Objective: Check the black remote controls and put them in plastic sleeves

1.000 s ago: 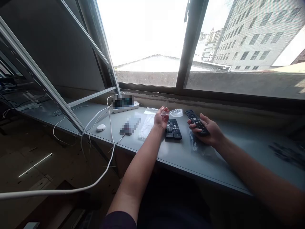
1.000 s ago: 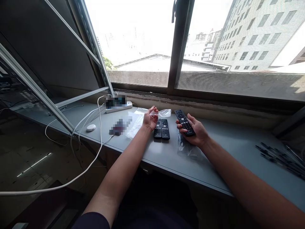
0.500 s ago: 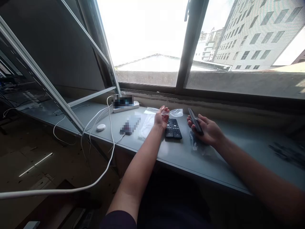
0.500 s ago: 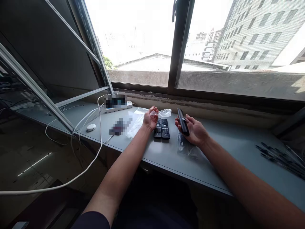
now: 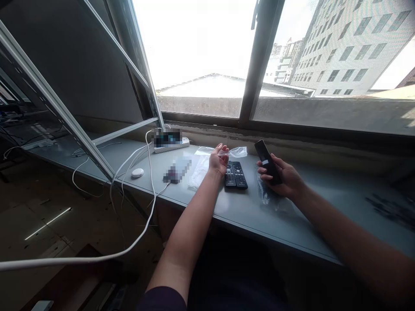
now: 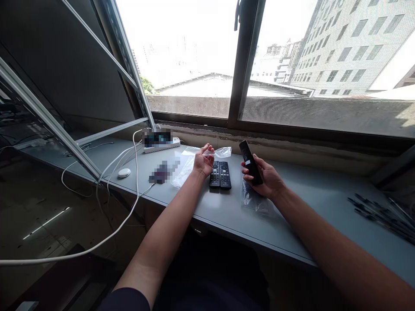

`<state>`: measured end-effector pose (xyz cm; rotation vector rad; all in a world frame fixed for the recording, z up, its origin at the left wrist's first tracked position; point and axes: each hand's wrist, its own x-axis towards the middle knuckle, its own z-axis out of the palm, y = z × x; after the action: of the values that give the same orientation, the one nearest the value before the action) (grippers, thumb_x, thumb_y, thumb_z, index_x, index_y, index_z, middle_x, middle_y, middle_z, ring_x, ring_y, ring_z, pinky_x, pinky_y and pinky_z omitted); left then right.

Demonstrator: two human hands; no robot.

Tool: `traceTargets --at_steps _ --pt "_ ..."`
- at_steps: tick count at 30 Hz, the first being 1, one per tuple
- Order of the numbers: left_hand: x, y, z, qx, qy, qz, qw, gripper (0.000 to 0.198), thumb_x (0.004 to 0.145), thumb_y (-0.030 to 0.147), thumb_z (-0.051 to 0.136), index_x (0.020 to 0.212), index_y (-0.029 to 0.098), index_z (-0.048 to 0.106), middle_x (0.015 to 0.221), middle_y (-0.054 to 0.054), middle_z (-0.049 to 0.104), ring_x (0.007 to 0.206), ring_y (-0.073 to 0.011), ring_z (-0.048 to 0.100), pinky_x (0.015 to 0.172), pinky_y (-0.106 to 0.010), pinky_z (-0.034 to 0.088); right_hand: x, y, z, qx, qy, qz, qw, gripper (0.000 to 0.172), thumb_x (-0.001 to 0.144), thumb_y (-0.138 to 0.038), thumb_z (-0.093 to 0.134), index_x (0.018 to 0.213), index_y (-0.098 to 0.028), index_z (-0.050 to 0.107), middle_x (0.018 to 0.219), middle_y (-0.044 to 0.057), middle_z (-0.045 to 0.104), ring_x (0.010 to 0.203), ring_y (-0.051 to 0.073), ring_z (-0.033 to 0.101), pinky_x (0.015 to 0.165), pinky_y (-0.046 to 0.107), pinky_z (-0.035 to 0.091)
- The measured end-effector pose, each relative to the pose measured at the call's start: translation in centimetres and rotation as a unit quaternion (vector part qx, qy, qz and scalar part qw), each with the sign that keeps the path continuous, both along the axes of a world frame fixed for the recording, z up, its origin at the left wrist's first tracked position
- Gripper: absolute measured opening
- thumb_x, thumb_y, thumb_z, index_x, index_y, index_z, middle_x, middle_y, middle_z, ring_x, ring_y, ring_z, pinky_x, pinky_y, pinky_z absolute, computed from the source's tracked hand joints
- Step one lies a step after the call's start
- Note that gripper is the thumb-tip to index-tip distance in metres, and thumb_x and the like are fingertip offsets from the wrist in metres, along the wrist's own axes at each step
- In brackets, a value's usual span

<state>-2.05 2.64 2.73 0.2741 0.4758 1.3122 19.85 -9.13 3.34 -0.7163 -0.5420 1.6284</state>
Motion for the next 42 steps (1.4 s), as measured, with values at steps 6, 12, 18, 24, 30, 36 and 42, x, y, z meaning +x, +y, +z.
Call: traceTargets --at_steps 6,12,18,24,30,36,42 --pt "0.0 0.3 -0.2 -0.003 -0.001 0.008 1.000 0.008 0.101 0.013 0.074 0.108 0.018 0.072 0.101 -0.006 0.078 0.078 -0.0113 0.078 0.053 -0.013 0.056 -0.7 -0.5 0.3 0.067 -0.068 -0.002 0.995 0.044 0.092 -0.009 0.075 0.132 -0.027 0.073 0.109 0.007 0.075 0.086 0.020 0.073 0.072 0.029 0.070" --pt "0.0 0.4 -0.2 -0.003 -0.004 0.016 1.000 0.007 0.102 0.012 0.073 0.108 0.017 0.072 0.100 -0.005 0.078 0.078 -0.0110 0.078 0.054 -0.013 0.057 -0.2 -0.2 -0.6 0.074 -0.135 -0.029 0.988 0.033 0.087 -0.015 0.090 0.118 -0.023 0.080 0.102 0.007 0.080 0.089 0.019 0.078 0.084 0.030 0.070" --pt "0.0 0.5 -0.4 0.003 -0.005 0.022 1.000 0.011 0.101 0.012 0.073 0.111 0.015 0.071 0.101 -0.006 0.079 0.080 -0.0118 0.080 0.054 -0.013 0.059 -0.2 0.3 -1.5 0.134 -0.195 -0.074 0.969 0.043 0.073 -0.024 0.106 0.109 -0.028 0.082 0.107 0.002 0.083 0.106 0.022 0.079 0.096 0.035 0.067" --pt "0.1 0.7 -0.5 0.004 -0.004 0.022 1.000 0.013 0.102 0.012 0.072 0.114 0.016 0.071 0.105 -0.008 0.080 0.085 -0.0132 0.082 0.057 -0.014 0.061 -0.6 0.5 -2.0 0.181 -0.284 -0.137 0.931 0.045 0.065 -0.036 0.112 0.102 -0.031 0.086 0.110 0.002 0.085 0.121 0.029 0.077 0.108 0.045 0.064" --pt "0.0 0.6 -0.7 0.011 0.000 0.018 1.000 0.013 0.102 0.012 0.071 0.115 0.015 0.072 0.111 -0.010 0.081 0.090 -0.0142 0.083 0.060 -0.015 0.062 -1.4 -0.5 -1.0 0.233 -0.359 -0.139 0.893 0.036 0.071 -0.040 0.109 0.098 -0.028 0.089 0.130 0.009 0.083 0.138 0.036 0.070 0.112 0.051 0.063" --pt "0.1 0.7 -0.9 0.017 -0.003 0.014 1.000 0.014 0.102 0.013 0.071 0.117 0.015 0.071 0.113 -0.010 0.082 0.093 -0.0154 0.084 0.063 -0.015 0.064 -1.5 -0.8 -0.6 0.247 -0.384 -0.145 0.878 0.035 0.074 -0.043 0.107 0.100 -0.029 0.089 0.133 0.009 0.083 0.137 0.035 0.072 0.114 0.053 0.062" --pt "0.0 0.5 -0.7 0.017 -0.002 0.014 1.000 0.011 0.103 0.012 0.070 0.114 0.014 0.072 0.110 -0.011 0.082 0.091 -0.0157 0.084 0.062 -0.015 0.064 -1.4 -0.5 -1.2 0.202 -0.401 -0.164 0.878 0.039 0.077 -0.045 0.105 0.109 -0.030 0.089 0.119 0.005 0.087 0.124 0.034 0.078 0.111 0.053 0.063"
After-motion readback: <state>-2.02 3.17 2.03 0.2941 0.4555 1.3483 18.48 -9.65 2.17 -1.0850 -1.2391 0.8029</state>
